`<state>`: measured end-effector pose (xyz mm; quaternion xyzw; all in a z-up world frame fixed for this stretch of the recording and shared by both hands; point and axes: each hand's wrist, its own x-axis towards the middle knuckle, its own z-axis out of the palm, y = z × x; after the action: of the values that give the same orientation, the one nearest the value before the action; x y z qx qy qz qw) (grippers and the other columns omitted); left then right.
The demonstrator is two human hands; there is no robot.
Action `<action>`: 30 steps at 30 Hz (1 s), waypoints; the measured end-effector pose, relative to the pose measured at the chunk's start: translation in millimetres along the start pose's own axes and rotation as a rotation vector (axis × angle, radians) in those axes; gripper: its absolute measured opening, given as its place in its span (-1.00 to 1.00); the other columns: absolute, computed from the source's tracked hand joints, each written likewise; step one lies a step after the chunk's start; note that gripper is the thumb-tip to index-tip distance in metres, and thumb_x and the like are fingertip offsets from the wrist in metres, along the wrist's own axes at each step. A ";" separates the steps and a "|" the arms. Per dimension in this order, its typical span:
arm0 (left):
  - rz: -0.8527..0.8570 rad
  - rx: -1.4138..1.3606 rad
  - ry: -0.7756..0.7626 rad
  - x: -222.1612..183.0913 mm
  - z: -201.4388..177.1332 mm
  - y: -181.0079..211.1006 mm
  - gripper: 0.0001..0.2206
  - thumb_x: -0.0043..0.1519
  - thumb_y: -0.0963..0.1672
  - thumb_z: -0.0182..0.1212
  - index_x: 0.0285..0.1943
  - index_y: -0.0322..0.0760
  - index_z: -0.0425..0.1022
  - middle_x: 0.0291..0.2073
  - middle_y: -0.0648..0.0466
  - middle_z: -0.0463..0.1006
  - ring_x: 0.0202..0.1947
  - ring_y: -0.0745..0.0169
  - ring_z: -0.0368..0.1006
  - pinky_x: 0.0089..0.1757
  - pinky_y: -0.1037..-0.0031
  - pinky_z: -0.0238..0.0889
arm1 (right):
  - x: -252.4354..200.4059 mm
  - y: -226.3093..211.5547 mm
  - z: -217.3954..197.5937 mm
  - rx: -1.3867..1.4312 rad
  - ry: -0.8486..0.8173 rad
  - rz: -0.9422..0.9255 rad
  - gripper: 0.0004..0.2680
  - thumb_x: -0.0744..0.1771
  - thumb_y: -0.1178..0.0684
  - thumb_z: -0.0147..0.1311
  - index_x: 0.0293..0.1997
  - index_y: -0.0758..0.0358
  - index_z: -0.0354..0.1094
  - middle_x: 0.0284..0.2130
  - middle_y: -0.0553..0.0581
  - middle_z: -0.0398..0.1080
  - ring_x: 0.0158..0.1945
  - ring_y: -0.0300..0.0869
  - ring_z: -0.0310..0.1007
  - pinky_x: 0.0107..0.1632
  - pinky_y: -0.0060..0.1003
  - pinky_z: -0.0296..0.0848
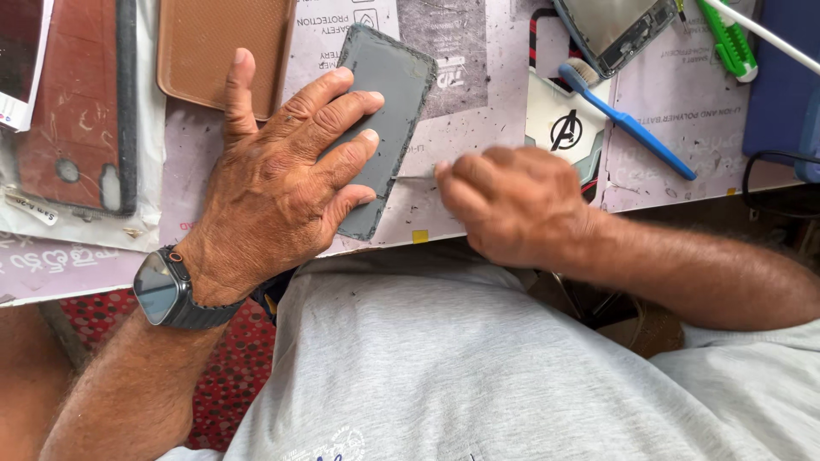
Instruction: The person uses a small metal tool to scrape adhesive residue from the back of a grey phone case. They then use a blue toothbrush to scrub the surface and remove remaining debris. Finally, the person peels off a protective film from the case and inspects the cleaned surface.
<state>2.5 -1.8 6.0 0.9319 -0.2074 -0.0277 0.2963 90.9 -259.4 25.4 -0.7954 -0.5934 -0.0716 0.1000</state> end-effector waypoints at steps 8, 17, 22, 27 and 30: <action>-0.008 0.021 0.002 0.0 2.2 0.5 -0.61 0.19 -0.04 0.45 0.17 -0.20 0.59 0.39 0.13 0.39 0.50 0.13 0.11 0.38 -0.31 -0.63 | -6.2 6.7 -2.9 0.004 -0.033 0.116 -0.91 0.34 0.24 0.15 -0.09 0.33 0.46 -0.41 0.03 0.44 -0.48 -0.26 0.45 -0.50 -0.31 0.38; -0.007 0.012 0.021 1.3 -0.5 2.5 -0.63 0.16 -0.05 0.46 0.13 -0.20 0.60 0.35 0.14 0.42 0.47 0.14 0.14 0.39 -0.29 -0.59 | -24.9 10.1 14.5 0.025 -0.073 0.083 -0.89 0.35 0.23 0.09 -0.08 0.29 0.49 -0.42 0.06 0.48 -0.39 -0.22 0.55 -0.47 -0.30 0.49; -0.015 0.111 0.072 10.0 2.1 10.2 -0.76 0.24 -0.05 0.47 0.00 -0.15 0.60 0.28 0.15 0.46 0.43 0.12 0.21 0.42 -0.21 -0.44 | -29.7 19.6 11.0 0.158 -0.049 0.207 -0.89 0.37 0.22 0.12 -0.03 0.34 0.48 -0.25 0.19 0.49 -0.30 -0.13 0.55 -0.37 -0.27 0.51; -0.007 0.182 0.076 15.5 6.1 9.9 -0.64 0.23 0.00 0.48 0.13 -0.18 0.60 0.31 0.11 0.37 0.37 0.09 0.21 0.39 -0.14 -0.29 | -23.0 19.3 -6.4 0.271 0.021 0.233 -0.89 0.37 0.25 0.21 -0.03 0.37 0.45 -0.18 0.19 0.43 -0.22 -0.09 0.53 -0.23 -0.21 0.54; 0.033 0.200 0.105 14.1 7.2 8.3 -0.50 0.20 0.00 0.45 0.33 -0.14 0.59 0.39 0.07 0.32 0.31 0.07 0.17 0.23 -0.09 -0.23 | -19.0 16.6 -9.2 0.256 0.012 0.231 -0.90 0.34 0.25 0.20 -0.08 0.32 0.45 -0.21 0.14 0.44 -0.21 -0.09 0.54 -0.24 -0.19 0.52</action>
<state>11.0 -17.5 5.7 0.9534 -0.2088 0.0468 0.2128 101.4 -284.0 28.6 -0.8387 -0.5018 0.0120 0.2115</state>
